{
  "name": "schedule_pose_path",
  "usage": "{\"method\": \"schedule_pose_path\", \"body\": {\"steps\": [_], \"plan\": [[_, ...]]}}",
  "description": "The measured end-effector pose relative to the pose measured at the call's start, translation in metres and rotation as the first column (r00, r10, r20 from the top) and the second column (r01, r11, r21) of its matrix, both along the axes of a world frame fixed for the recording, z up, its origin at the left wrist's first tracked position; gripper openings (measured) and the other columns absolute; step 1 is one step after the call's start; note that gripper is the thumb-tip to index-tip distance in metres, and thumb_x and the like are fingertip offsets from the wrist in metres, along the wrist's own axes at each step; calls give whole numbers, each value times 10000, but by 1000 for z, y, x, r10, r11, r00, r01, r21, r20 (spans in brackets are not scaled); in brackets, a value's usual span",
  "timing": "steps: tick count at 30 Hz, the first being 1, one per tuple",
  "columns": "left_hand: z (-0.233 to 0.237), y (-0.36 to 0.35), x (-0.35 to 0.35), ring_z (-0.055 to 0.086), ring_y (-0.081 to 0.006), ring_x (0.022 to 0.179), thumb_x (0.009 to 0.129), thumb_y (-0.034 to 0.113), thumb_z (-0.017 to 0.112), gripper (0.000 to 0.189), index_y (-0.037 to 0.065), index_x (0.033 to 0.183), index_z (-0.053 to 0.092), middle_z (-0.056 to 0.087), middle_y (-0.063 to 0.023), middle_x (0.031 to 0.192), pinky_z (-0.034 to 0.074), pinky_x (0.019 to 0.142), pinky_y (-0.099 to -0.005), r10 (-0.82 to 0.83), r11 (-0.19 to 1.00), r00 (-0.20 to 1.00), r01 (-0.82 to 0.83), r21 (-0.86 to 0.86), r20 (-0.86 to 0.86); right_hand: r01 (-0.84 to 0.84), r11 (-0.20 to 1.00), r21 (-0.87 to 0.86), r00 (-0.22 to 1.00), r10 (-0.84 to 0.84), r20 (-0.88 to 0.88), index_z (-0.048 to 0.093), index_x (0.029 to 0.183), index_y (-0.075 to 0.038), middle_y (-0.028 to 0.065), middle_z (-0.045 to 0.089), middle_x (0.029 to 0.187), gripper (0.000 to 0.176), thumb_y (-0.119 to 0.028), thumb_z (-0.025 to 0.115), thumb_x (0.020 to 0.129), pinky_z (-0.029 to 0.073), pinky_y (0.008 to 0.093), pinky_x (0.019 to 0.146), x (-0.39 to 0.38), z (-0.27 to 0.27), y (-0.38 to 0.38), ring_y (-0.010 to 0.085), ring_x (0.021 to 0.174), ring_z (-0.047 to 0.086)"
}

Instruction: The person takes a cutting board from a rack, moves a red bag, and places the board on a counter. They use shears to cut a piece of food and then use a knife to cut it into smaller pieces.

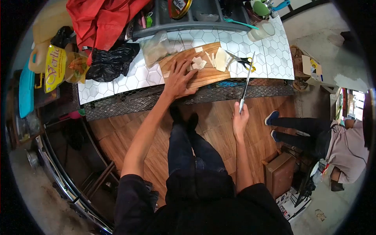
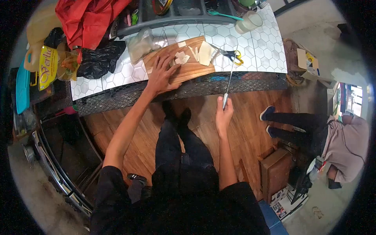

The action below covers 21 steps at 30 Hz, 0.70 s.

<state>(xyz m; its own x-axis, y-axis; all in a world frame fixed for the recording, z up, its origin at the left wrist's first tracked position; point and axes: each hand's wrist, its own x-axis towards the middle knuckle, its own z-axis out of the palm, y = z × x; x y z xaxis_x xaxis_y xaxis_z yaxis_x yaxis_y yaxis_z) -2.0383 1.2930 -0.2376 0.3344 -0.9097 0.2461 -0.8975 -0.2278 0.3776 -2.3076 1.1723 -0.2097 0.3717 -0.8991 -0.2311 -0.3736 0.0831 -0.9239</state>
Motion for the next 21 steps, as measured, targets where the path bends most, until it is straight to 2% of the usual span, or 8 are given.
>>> {"method": "schedule_pose_path", "body": {"steps": [2,8,12,14,15,17,20,21], "plan": [[-1,-7,5,321,-349,1369,648,461,783,714,151,1259,584,400,-135,1448,201,1165,-540,0,1000,1000,0,-21,-1,-8,1000,-3,1000,8,7,492,778,-55,-62,360,675,287,-235,580,984,267,251,522,-3,-10,9,45,614,328],[-3,-16,22,333,-358,1362,654,465,764,731,125,1271,567,408,-145,1442,210,1174,-505,-130,991,991,130,10,14,1,987,162,999,-10,51,526,822,-58,-68,376,643,249,-239,586,983,269,238,481,13,-12,46,31,556,343],[-2,-11,22,325,-355,1370,657,509,765,783,126,1301,537,402,-147,1450,205,1172,-504,-146,989,989,146,10,18,-95,985,141,995,92,27,553,884,-44,-69,387,661,245,-266,581,983,271,234,497,22,-17,56,32,583,351],[1,-10,21,310,-354,1385,653,581,761,868,128,1343,491,394,-158,1457,196,1168,-506,-67,988,995,56,-141,-72,-98,978,186,995,97,14,558,887,-38,-66,387,667,266,-285,578,984,279,240,512,28,-13,59,38,600,354],[-4,-9,23,310,-354,1385,653,581,761,868,128,1343,491,394,-158,1457,196,1168,-506,-70,988,995,59,-140,-72,-117,977,180,993,115,25,558,882,-38,-65,385,666,273,-290,579,983,280,243,516,31,-11,60,41,601,353],[-14,-2,23,290,-364,1401,642,638,755,945,129,1379,452,365,-176,1482,188,1163,-509,265,933,963,-269,-238,-47,-139,976,166,990,138,19,560,878,-38,-63,377,664,288,-307,581,981,284,249,525,34,-7,63,47,606,353],[-4,7,23,274,-379,1410,628,647,763,986,132,1401,434,312,-190,1518,172,1167,-514,225,962,972,-232,-142,-68,-155,975,156,988,156,7,558,876,-40,-63,380,665,290,-309,581,981,287,251,526,35,-9,62,46,608,353],[-3,10,27,257,-392,1418,616,644,775,1014,131,1416,420,253,-194,1550,183,1163,-527,192,975,980,-197,-105,-56,-153,976,152,988,154,7,558,876,-40,-63,380,665,290,-309,581,981,287,251,526,36,-7,61,46,608,353]]}}
